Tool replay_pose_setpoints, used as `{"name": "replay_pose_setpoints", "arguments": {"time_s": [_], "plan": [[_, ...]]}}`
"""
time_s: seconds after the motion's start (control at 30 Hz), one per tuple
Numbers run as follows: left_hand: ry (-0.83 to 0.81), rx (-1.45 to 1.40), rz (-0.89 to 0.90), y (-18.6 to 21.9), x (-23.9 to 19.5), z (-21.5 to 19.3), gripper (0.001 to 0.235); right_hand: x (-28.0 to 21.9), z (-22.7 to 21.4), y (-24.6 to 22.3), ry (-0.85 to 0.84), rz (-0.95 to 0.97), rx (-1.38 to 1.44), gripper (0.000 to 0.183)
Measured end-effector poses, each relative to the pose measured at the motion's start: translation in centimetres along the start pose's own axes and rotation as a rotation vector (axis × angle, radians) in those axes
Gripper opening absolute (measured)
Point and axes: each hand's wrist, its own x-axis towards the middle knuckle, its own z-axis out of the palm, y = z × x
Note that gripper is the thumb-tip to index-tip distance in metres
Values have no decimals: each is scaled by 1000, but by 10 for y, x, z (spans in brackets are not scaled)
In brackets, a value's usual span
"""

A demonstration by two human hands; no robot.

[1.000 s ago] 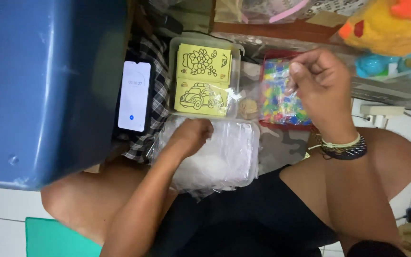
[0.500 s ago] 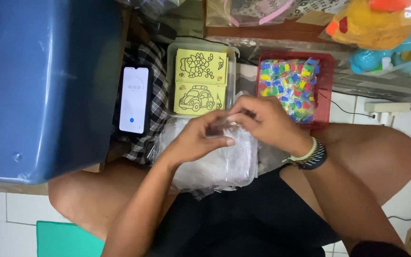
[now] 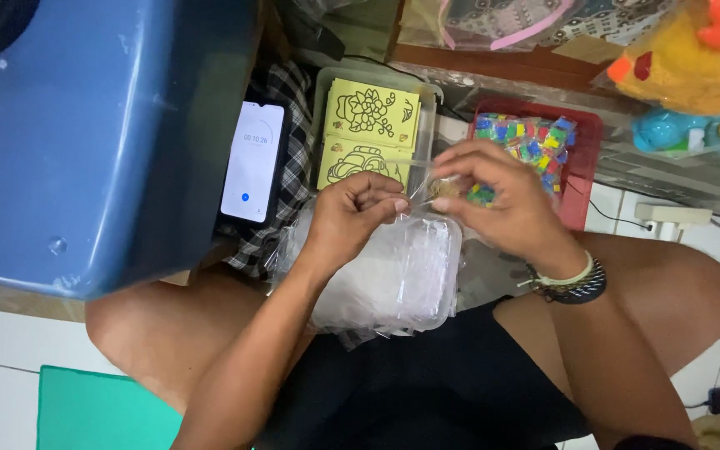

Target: The person sits on the floor and packs small craft kits into clear plastic bags. They pick up yellow paper sheets with black line drawings, place them into the bags, and add small colorful plastic pieces from a red container. The person then seals the bags and places the finished kits into a clear plastic bin.

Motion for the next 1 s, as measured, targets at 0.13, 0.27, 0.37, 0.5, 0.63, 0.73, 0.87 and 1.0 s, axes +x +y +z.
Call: {"name": "replay_pose_setpoints", "arguments": {"time_s": [0.13, 0.27, 0.37, 0.5, 0.63, 0.73, 0.87, 1.0], "plan": [[10, 5, 27, -5, 0, 1, 26, -7, 15, 5, -88, 79, -16, 25], [22, 49, 44, 0, -3, 2, 27, -2, 17, 0, 6, 155, 118, 39], [23, 64, 46, 3, -4, 1, 30, -6, 16, 16, 100, 165, 189, 42], [178, 491, 239, 18, -11, 9, 67, -8, 17, 18, 200, 119, 105, 35], [135, 785, 732, 15, -15, 18, 83, -9, 21, 14, 282, 193, 163, 29], [-40, 701, 640, 1, -16, 18, 68, -9, 33, 8, 248, 154, 194, 32], [13, 490, 378, -1, -16, 16, 35, -7, 35, -3, 133, 121, 263, 36], [-39, 124, 249, 10, -10, 10, 26, -5, 18, 6, 234, 88, 187, 30]]}}
